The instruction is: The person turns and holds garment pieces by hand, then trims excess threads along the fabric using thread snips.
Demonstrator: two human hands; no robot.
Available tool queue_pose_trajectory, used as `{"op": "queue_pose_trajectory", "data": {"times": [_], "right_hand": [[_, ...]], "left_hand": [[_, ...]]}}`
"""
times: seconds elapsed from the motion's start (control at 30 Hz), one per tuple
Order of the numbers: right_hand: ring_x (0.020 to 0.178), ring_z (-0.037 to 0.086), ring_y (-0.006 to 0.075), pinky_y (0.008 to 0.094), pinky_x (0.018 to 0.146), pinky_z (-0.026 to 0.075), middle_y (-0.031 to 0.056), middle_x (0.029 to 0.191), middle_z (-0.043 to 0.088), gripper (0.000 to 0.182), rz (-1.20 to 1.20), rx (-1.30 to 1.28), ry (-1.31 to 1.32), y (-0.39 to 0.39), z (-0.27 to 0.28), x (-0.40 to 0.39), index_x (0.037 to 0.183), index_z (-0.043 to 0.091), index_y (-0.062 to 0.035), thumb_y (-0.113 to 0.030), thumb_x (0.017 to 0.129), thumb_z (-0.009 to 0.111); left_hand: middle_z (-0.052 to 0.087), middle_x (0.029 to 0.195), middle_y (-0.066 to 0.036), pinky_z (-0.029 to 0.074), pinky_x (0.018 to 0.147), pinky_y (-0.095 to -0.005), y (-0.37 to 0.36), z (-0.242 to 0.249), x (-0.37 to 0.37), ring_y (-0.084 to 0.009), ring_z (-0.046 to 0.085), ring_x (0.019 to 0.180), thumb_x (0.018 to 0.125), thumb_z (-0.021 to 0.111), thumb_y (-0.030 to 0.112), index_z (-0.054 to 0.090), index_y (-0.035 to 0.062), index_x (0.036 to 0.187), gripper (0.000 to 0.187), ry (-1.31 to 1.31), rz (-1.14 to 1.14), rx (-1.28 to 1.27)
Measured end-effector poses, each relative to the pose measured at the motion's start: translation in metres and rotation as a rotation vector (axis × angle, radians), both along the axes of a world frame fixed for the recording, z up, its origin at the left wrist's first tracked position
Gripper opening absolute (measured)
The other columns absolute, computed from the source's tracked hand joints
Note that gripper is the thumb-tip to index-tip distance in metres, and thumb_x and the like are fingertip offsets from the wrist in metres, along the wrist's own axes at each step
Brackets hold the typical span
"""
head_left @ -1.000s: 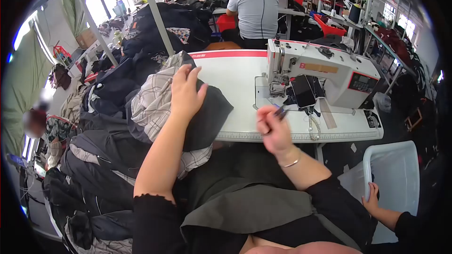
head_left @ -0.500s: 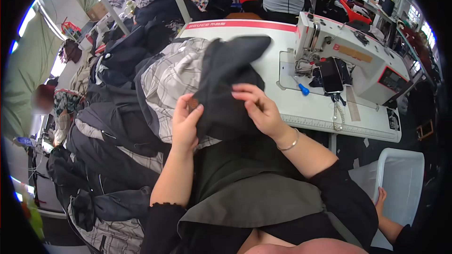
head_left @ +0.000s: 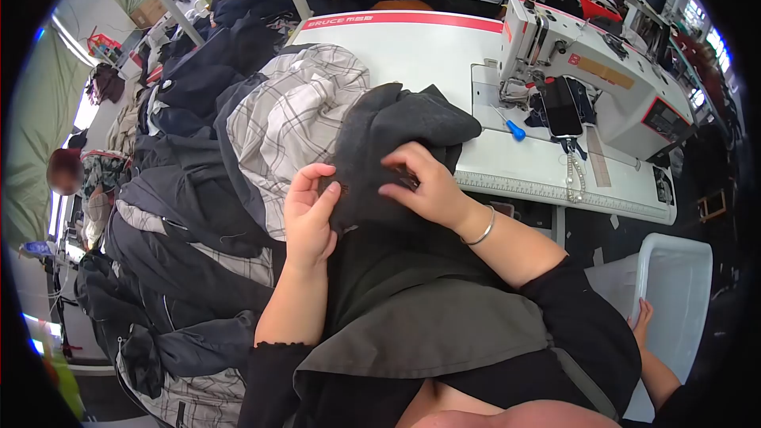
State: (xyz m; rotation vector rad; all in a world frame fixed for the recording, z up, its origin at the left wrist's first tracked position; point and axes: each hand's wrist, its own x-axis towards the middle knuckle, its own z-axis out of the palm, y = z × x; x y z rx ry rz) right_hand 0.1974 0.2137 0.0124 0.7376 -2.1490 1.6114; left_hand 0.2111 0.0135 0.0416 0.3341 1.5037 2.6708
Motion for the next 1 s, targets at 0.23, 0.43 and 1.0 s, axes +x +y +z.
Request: {"op": "queue_pose_trajectory", "data": {"times": [0.23,0.43,1.0], "right_hand": [[0.07,0.05,0.0144,0.0245,0.063,0.042,0.0063,0.088,0.054,0.009,0.017,0.011,0.029,0.006,0.005,0.0,0.09,0.053,-0.0022,0.0,0.083,0.059],[0.07,0.045,0.0113,0.0221,0.062,0.038,0.0045,0.089,0.053,0.007,0.082,-0.059,0.006,0.012,0.001,0.003,0.09,0.05,-0.0027,0.002,0.087,0.053],[0.064,0.042,0.0111,0.0221,0.056,0.035,0.0022,0.078,0.048,0.007,0.043,-0.021,-0.016,0.022,-0.001,0.007,0.086,0.054,-0.004,0.001,0.084,0.058]], "left_hand": [[0.056,0.106,-0.01,0.047,0.078,-0.0279,-0.006,-0.007,-0.017,-0.0169,0.057,0.089,0.084,0.052,-0.007,0.058,0.0007,0.094,0.014,0.341,0.279,-0.486],[0.05,0.108,-0.016,0.044,0.082,-0.0339,-0.001,0.006,-0.01,-0.0274,0.055,0.091,0.076,0.062,0.001,0.053,0.0007,0.106,0.031,0.804,0.511,-1.151],[0.06,0.092,-0.005,0.043,0.076,-0.0235,-0.027,0.027,-0.016,-0.0134,0.055,0.083,0.082,0.063,0.004,0.054,0.0017,0.102,0.022,0.371,0.267,-0.75]]}}
